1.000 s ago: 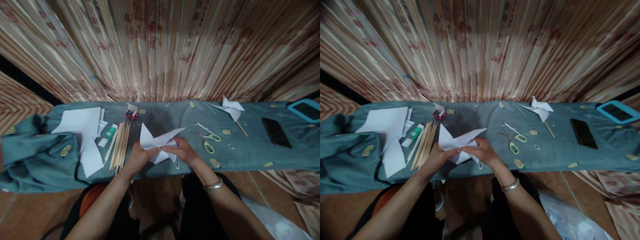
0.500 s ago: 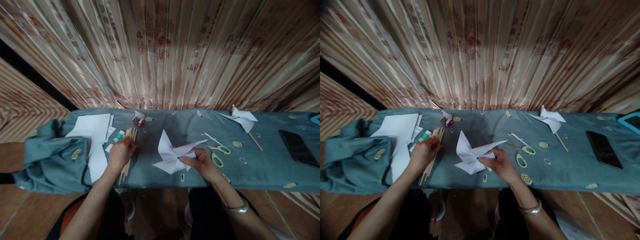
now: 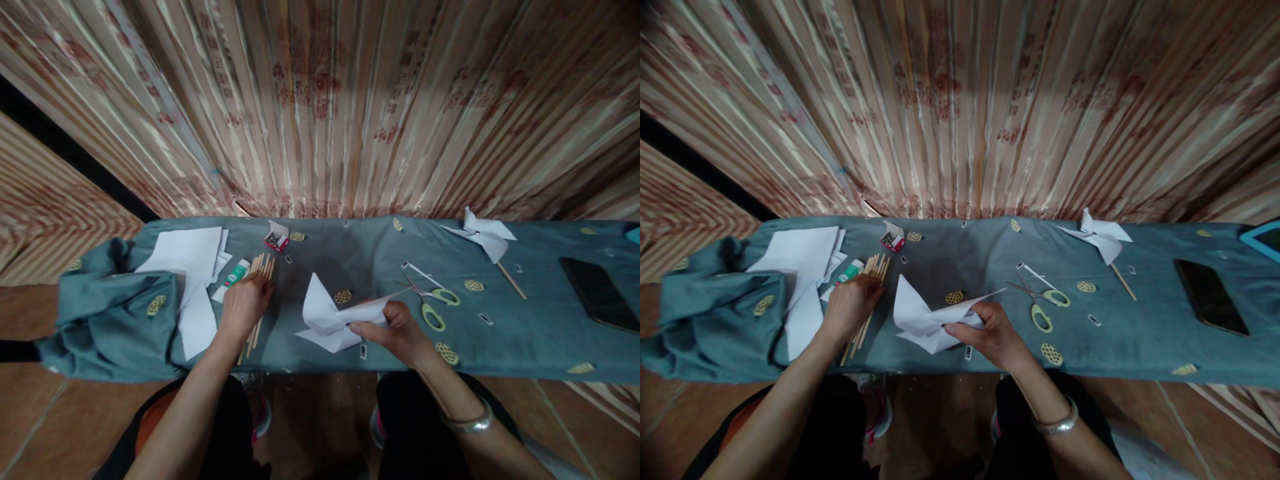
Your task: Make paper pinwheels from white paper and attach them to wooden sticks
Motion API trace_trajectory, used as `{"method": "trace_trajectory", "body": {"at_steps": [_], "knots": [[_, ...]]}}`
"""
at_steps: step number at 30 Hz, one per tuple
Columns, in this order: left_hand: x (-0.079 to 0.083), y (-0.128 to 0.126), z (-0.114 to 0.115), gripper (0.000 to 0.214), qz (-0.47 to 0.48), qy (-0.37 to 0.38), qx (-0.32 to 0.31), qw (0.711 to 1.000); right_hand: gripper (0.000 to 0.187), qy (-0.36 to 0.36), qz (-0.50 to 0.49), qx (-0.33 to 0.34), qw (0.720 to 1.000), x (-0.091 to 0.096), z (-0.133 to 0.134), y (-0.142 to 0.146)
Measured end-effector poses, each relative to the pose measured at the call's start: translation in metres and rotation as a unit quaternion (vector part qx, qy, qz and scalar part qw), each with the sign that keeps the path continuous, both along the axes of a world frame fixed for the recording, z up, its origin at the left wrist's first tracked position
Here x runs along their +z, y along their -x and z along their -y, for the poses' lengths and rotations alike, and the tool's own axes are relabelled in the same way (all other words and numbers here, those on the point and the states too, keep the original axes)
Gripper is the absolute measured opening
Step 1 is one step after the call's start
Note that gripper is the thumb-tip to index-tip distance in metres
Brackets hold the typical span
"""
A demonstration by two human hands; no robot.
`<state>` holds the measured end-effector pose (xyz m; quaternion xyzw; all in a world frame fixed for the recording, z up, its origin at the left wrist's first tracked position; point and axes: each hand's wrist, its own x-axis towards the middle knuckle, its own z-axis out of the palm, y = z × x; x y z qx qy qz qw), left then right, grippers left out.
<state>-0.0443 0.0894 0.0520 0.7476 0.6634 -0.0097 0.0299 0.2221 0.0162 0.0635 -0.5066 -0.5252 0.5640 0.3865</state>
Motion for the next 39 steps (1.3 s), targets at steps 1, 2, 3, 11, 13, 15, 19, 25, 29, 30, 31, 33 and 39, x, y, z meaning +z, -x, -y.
{"method": "trace_trajectory", "body": {"at_steps": [1,2,3,11,13,15,19,25,29,30,31,33,39], "knots": [[0.0,-0.001,0.0,0.024,0.001,0.002,-0.006,1.0,0.024,0.001,0.004,0.001,1.0,0.001,0.0,0.001],[0.001,-0.002,0.0,0.025,0.001,0.003,-0.012,1.0,0.024,0.004,0.008,0.002,1.0,0.001,0.001,0.001],[0.0,-0.002,0.0,0.025,0.002,0.002,-0.016,1.0,0.025,0.007,0.01,0.003,1.0,0.002,0.001,0.002],[-0.011,-0.007,-0.002,0.025,0.314,-0.013,0.025,0.949,0.012,-0.025,0.018,0.035,0.999,0.01,0.007,0.008],[-0.011,-0.014,0.005,0.026,0.49,0.028,0.041,0.87,0.006,-0.081,0.039,0.046,0.995,0.011,0.01,0.009],[-0.008,-0.024,0.018,0.031,0.553,0.069,0.037,0.83,0.005,-0.164,0.069,0.055,0.983,0.011,0.011,0.01],[-0.001,-0.042,0.043,0.029,0.655,0.206,0.041,0.726,0.004,-0.322,0.117,0.057,0.938,0.011,0.011,0.009],[0.0,-0.056,0.055,0.018,0.675,0.26,0.028,0.69,0.008,-0.39,0.154,0.015,0.908,0.014,0.011,0.004],[0.0,-0.057,0.058,0.022,0.672,0.266,0.02,0.69,0.003,-0.387,0.162,-0.006,0.908,0.017,0.014,0.002],[0.002,-0.058,0.058,0.021,0.669,0.27,0.019,0.692,0.003,-0.39,0.163,-0.011,0.906,0.018,0.015,0.001],[0.004,-0.058,0.059,0.02,0.663,0.274,0.022,0.696,0.002,-0.393,0.163,-0.015,0.905,0.018,0.015,0.001],[0.01,-0.059,0.059,0.019,0.645,0.276,0.031,0.712,0.005,-0.398,0.161,-0.021,0.903,0.018,0.016,-0.001],[0.029,-0.064,0.056,0.019,0.577,0.278,-0.026,0.768,0.008,-0.392,0.175,-0.027,0.903,0.02,0.016,-0.007]]}}
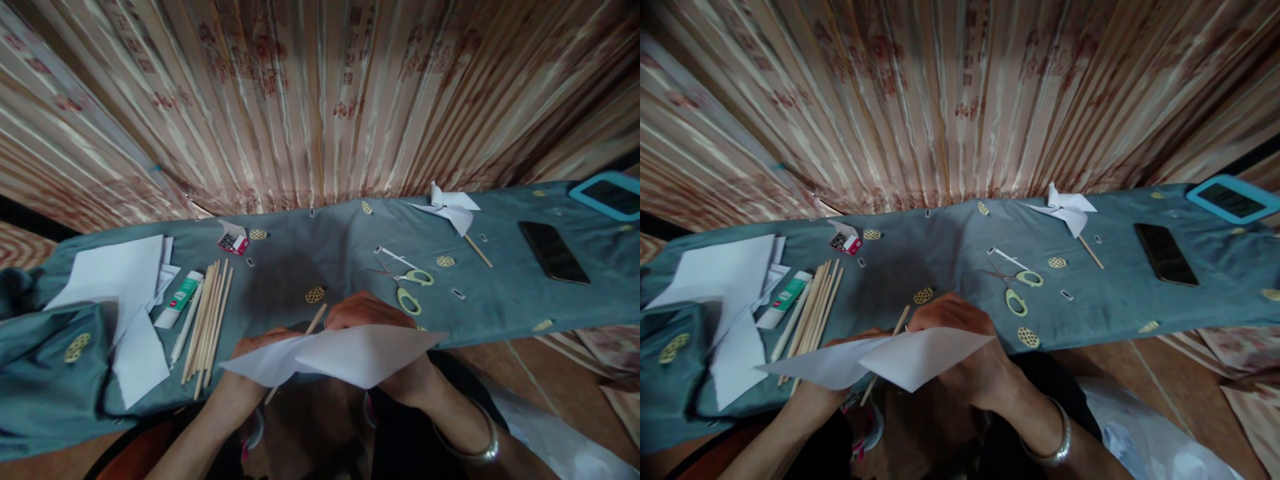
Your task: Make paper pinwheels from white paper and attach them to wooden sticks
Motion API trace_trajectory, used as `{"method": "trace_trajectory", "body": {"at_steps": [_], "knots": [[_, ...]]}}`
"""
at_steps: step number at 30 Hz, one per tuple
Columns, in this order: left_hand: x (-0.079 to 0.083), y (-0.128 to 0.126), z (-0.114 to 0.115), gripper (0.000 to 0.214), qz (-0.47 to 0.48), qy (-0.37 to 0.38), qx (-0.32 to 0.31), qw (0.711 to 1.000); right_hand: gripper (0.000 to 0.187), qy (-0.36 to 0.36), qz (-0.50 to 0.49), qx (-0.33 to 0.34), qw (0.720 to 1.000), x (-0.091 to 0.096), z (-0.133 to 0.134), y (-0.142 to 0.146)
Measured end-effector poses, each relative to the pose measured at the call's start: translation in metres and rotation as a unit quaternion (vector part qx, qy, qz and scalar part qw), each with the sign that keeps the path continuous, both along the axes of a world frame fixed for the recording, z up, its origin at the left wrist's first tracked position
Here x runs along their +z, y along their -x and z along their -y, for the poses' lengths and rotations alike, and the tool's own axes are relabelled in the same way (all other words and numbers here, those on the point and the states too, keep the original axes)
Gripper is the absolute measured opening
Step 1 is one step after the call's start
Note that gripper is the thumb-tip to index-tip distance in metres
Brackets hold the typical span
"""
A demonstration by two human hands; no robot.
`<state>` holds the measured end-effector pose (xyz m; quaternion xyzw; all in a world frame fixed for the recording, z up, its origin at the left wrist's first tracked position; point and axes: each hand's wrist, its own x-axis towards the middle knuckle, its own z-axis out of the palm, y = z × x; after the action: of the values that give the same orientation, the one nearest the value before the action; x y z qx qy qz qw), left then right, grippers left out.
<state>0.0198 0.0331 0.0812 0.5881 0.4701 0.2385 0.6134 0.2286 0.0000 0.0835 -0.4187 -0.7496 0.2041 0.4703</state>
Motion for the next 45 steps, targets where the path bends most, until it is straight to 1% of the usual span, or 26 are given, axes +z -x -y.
{"method": "trace_trajectory", "body": {"at_steps": [3,6,9,12,15,17,20,23,25,27,29,31,32,35,37,39,42,45], "knots": [[0.004,-0.003,0.001,0.017,0.008,0.017,0.007,1.0,0.008,0.013,-0.002,-0.002,1.0,0.002,0.001,-0.001],[-0.001,-0.002,0.005,0.015,0.042,0.053,0.018,0.998,0.007,0.033,-0.027,0.005,0.999,0.003,0.002,-0.001],[-0.01,0.002,0.011,0.018,0.089,0.117,0.044,0.988,0.003,0.051,-0.048,0.02,0.997,0.004,0.004,-0.001],[-0.014,0.002,0.017,0.035,0.112,0.209,0.069,0.969,0.003,0.054,-0.053,0.023,0.997,0.006,0.005,-0.001],[-0.008,0.0,0.023,0.05,0.125,0.269,0.074,0.952,0.007,0.052,-0.062,0.019,0.997,0.006,0.005,-0.001],[-0.001,-0.003,0.025,0.051,0.137,0.28,0.078,0.947,0.01,0.048,-0.063,0.019,0.997,0.006,0.004,0.0],[0.01,-0.009,0.026,0.045,0.161,0.279,0.076,0.944,0.01,0.041,-0.061,0.015,0.997,0.005,0.005,0.0],[0.011,-0.013,0.027,0.043,0.168,0.266,0.076,0.946,0.01,0.033,-0.064,0.01,0.997,0.006,0.005,0.001],[0.006,-0.013,0.03,0.045,0.15,0.277,0.088,0.945,0.013,0.028,-0.066,0.011,0.997,0.007,0.004,0.001],[-0.003,-0.01,0.034,0.052,0.126,0.277,0.092,0.948,0.014,0.021,-0.066,0.009,0.998,0.009,0.004,0.001],[-0.012,-0.006,0.035,0.057,0.109,0.235,0.105,0.96,0.011,0.016,-0.061,0.007,0.998,0.01,0.004,0.0],[-0.02,-0.003,0.034,0.055,0.094,0.189,0.127,0.969,0.008,0.019,-0.051,0.007,0.998,0.01,0.004,0.0],[-0.022,-0.002,0.033,0.053,0.088,0.173,0.121,0.974,0.008,0.022,-0.05,0.006,0.998,0.01,0.004,0.0],[-0.022,-0.002,0.028,0.049,0.096,0.136,0.063,0.984,0.01,0.023,-0.055,0.002,0.998,0.01,0.005,0.0],[-0.02,-0.002,0.025,0.05,0.111,0.112,0.046,0.986,0.011,0.02,-0.06,-0.003,0.998,0.011,0.005,0.001],[-0.019,-0.002,0.025,0.047,0.119,0.1,0.039,0.987,0.012,0.013,-0.06,-0.008,0.998,0.011,0.005,0.002],[-0.02,-0.002,0.025,0.042,0.128,0.102,0.036,0.986,0.012,0.003,-0.057,-0.012,0.998,0.013,0.004,0.002],[-0.022,-0.001,0.027,0.038,0.137,0.105,0.058,0.983,0.01,0.004,-0.048,-0.012,0.999,0.015,0.003,0.001]]}}
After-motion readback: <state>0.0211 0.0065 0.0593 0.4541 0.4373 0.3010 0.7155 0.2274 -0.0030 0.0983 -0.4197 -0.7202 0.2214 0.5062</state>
